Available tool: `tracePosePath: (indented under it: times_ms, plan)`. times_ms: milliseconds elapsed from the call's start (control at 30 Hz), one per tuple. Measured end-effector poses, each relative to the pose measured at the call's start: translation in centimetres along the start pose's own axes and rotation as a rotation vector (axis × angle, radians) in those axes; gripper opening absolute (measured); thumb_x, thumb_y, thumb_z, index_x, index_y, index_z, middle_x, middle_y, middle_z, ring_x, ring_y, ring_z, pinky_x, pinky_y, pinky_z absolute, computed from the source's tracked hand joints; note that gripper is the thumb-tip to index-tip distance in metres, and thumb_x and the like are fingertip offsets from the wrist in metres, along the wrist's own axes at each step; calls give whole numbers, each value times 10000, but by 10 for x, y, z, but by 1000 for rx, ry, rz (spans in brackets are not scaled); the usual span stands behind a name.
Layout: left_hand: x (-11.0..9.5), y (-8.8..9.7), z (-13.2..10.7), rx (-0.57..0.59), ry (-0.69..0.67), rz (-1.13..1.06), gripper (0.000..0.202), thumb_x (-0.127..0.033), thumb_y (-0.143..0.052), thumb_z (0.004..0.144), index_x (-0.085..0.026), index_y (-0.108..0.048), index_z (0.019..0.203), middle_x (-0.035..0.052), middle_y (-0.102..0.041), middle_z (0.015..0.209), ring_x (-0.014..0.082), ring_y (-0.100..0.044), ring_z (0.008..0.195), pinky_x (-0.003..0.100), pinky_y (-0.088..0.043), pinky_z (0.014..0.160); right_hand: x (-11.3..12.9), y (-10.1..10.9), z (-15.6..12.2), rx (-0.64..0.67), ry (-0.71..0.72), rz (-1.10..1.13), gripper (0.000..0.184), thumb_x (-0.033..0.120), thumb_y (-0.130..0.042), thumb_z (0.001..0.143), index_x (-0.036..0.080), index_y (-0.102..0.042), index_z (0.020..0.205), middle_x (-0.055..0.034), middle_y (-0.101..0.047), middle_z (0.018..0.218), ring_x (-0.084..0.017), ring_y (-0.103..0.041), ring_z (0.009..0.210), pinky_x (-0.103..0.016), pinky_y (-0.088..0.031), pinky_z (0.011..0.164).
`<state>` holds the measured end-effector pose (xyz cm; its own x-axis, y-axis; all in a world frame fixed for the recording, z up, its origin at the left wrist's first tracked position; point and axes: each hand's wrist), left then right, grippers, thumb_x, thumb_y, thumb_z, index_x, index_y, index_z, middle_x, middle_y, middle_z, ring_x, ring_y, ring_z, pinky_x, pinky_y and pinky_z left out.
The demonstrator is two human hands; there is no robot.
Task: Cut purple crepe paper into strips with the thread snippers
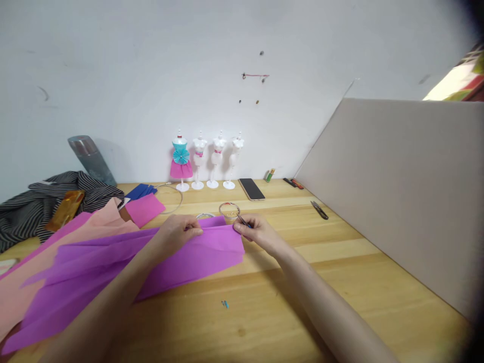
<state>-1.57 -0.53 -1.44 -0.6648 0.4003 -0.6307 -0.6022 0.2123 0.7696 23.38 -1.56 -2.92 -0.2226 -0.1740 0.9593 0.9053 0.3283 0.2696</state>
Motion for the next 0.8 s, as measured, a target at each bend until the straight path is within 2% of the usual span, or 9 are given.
tracePosePath:
  times_ms: [333,567,800]
  plan:
    - [3,7,-1,97,90,-95,236,-355,-545,760,-154,-582,643,-36,-475,556,98,-400,538,220,-268,502,-9,2,2,28,-28,40,481,575,-603,748,197,-388,543,66,-288,514,-75,-250,487,-267,-176,499]
    - [1,5,-1,118,79,-80,235,-348,-525,758,-155,-540,625,-43,-439,544,94,-393,534,227,-248,503,-8,1,1,-2,-33,63,453,557,-617,751,190,-433,561,62,-332,500,-74,-255,483,-264,-167,492]
    - [1,4,-2,123,59,-99,222,-327,-516,752,-158,-506,609,-48,-433,546,88,-381,535,222,-255,504,-7,1,2,26,-19,69,480,571,-615,751,196,-397,546,61,-323,503,-74,-246,483,-265,-159,486]
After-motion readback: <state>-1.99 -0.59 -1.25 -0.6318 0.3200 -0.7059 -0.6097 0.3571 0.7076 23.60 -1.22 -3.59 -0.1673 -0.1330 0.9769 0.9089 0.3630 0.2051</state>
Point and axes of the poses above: each hand's wrist, its own z-axis towards the middle knuckle, its own y-axis out of the back of the hand, x = y × z
